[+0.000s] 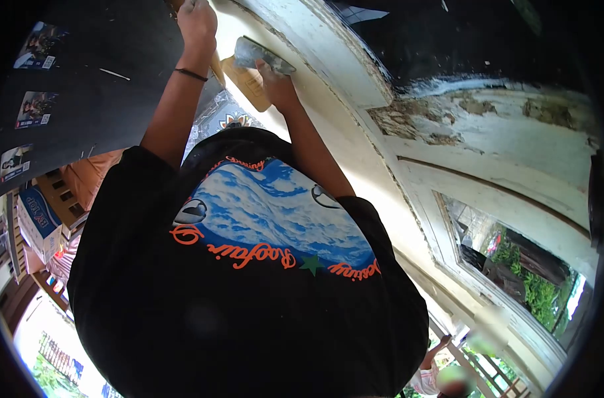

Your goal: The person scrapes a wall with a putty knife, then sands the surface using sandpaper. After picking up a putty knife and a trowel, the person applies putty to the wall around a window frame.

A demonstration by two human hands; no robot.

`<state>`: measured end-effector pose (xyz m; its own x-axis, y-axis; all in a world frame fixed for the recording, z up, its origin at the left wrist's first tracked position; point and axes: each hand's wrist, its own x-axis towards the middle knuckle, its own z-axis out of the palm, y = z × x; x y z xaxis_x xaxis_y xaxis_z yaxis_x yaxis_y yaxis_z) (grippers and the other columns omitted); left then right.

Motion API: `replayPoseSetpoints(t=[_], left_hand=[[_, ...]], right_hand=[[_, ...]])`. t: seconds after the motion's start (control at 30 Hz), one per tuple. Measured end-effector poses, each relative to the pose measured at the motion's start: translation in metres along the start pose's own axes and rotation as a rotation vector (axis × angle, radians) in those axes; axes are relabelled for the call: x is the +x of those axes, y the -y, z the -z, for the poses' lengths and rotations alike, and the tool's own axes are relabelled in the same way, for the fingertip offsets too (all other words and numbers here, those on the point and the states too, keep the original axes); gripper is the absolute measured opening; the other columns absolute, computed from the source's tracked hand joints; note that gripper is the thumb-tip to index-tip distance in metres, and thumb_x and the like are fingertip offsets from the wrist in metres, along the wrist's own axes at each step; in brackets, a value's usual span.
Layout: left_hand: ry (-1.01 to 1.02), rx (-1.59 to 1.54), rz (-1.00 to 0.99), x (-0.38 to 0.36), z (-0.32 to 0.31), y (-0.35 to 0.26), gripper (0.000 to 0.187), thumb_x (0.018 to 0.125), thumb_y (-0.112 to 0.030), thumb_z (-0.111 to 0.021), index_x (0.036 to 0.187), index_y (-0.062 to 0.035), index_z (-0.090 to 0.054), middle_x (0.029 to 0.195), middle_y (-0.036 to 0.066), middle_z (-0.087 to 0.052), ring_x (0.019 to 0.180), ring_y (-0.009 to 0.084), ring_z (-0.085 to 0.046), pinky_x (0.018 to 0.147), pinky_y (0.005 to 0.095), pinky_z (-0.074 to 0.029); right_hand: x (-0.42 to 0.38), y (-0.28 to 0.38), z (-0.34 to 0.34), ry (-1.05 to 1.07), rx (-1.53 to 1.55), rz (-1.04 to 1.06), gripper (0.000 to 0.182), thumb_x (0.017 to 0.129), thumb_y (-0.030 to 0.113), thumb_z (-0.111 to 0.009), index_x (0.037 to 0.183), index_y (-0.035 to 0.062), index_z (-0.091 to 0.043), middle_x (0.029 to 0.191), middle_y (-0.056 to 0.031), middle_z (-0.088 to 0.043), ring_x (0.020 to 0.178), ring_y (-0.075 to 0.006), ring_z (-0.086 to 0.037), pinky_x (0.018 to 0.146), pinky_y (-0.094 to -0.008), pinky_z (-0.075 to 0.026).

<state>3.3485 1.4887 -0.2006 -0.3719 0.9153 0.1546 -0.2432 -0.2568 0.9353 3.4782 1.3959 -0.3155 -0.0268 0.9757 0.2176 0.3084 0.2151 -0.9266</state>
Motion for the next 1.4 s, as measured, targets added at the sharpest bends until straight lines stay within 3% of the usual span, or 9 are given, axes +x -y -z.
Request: replayPoseSetpoints(t=[0.4,0.53,0.7,0.8,0.87,1.07,1.17,1.27,1.4], left_hand=[[-0.095,0.298,0.103,-0.127,-0.041,0.1,0.04,0.073,-0.01,-0.036,0.106,0.0087,-0.046,0.081,0.017,-0.055,0.067,0.0176,-0.046,0.063,0.0287,-0.039],[0.017,0.47,0.192,-0.156,-0.038,0.105,0.036,0.077,-0.006,-0.035,0.108,0.0111,-0.04,0.086,0.017,-0.053,0.07,0.0204,-0.049,0.065,0.0283,-0.039],[0.109,0.264,0.59,-0.214,-0.032,0.136,0.015,0.075,-0.005,-0.039,0.084,0.0035,-0.048,0.07,0.007,-0.047,0.062,0.0129,-0.044,0.053,0.0258,-0.038],[0.086,-0.049,0.971,-0.218,-0.032,0.139,0.024,0.071,-0.007,-0.038,0.092,0.0005,-0.048,0.087,0.013,-0.051,0.075,0.0211,-0.054,0.065,0.0298,-0.045],[0.131,-0.002,0.911,-0.203,-0.032,0.122,0.025,0.071,-0.007,-0.037,0.093,0.0013,-0.048,0.089,0.014,-0.051,0.078,0.0219,-0.054,0.068,0.0307,-0.044],[0.306,0.278,0.277,-0.114,0.002,0.158,0.014,0.07,-0.005,-0.043,0.078,0.0015,-0.053,0.079,0.019,-0.055,0.073,0.0296,-0.055,0.065,0.0358,-0.045],[0.275,0.518,-0.294,-0.071,0.005,0.152,0.013,0.071,-0.008,-0.044,0.068,0.0009,-0.053,0.067,0.018,-0.055,0.062,0.0306,-0.054,0.057,0.0347,-0.045],[0.038,0.006,0.173,-0.053,-0.03,0.041,0.02,0.07,-0.007,-0.039,0.082,0.0042,-0.052,0.08,0.014,-0.054,0.069,0.0209,-0.056,0.063,0.0292,-0.045],[0.211,0.115,0.076,-0.034,-0.021,0.032,0.024,0.07,-0.006,-0.039,0.085,0.006,-0.052,0.08,0.014,-0.054,0.068,0.0203,-0.055,0.063,0.0292,-0.046]], right_hand=[[-0.332,-0.128,0.192,-0.015,-0.696,-0.138,0.03,0.076,0.002,-0.036,0.101,0.0033,-0.052,0.107,-0.0175,-0.05,0.102,-0.0312,-0.045,0.088,-0.036,-0.034],[-0.426,-0.101,0.264,-0.419,-0.436,-0.886,0.022,0.077,0.011,-0.04,0.092,0.0026,-0.055,0.095,-0.0176,-0.054,0.089,-0.0325,-0.05,0.078,-0.0383,-0.039],[-0.491,-0.083,0.326,-0.219,-0.952,-1.112,0.026,0.081,0.018,-0.038,0.094,0.005,-0.056,0.098,-0.0206,-0.052,0.091,-0.0315,-0.049,0.079,-0.0377,-0.038],[-0.448,-0.064,0.313,0.228,-0.977,-1.187,0.036,0.081,0.032,-0.041,0.1,0.0043,-0.053,0.098,-0.0242,-0.051,0.093,-0.0344,-0.049,0.079,-0.0407,-0.038],[-0.402,-0.054,0.278,-0.028,-0.8,-1.154,0.035,0.081,0.034,-0.042,0.098,0.0075,-0.056,0.098,-0.0221,-0.053,0.096,-0.0331,-0.048,0.083,-0.0402,-0.036],[-0.281,-0.139,0.179,0.232,-1.045,0.051,0.029,0.077,0.017,-0.044,0.106,0.0122,-0.045,0.093,-0.02,-0.054,0.088,-0.0355,-0.05,0.079,-0.0442,-0.037],[-0.187,-0.088,0.139,0.212,-0.875,0.119,0.026,0.076,0.022,-0.048,0.101,0.0129,-0.047,0.09,-0.0185,-0.053,0.087,-0.0344,-0.049,0.077,-0.0447,-0.037],[-0.113,-0.062,0.094,0.033,-0.785,0.349,0.024,0.077,0.024,-0.048,0.099,0.0143,-0.048,0.092,-0.0179,-0.052,0.089,-0.0352,-0.048,0.076,-0.0453,-0.037],[-0.05,0.015,0.078,0.021,-0.054,-0.056,0.035,0.083,0.029,-0.044,0.109,0.0043,-0.045,0.108,-0.0154,-0.048,0.099,-0.0275,-0.045,0.086,-0.0347,-0.032]])
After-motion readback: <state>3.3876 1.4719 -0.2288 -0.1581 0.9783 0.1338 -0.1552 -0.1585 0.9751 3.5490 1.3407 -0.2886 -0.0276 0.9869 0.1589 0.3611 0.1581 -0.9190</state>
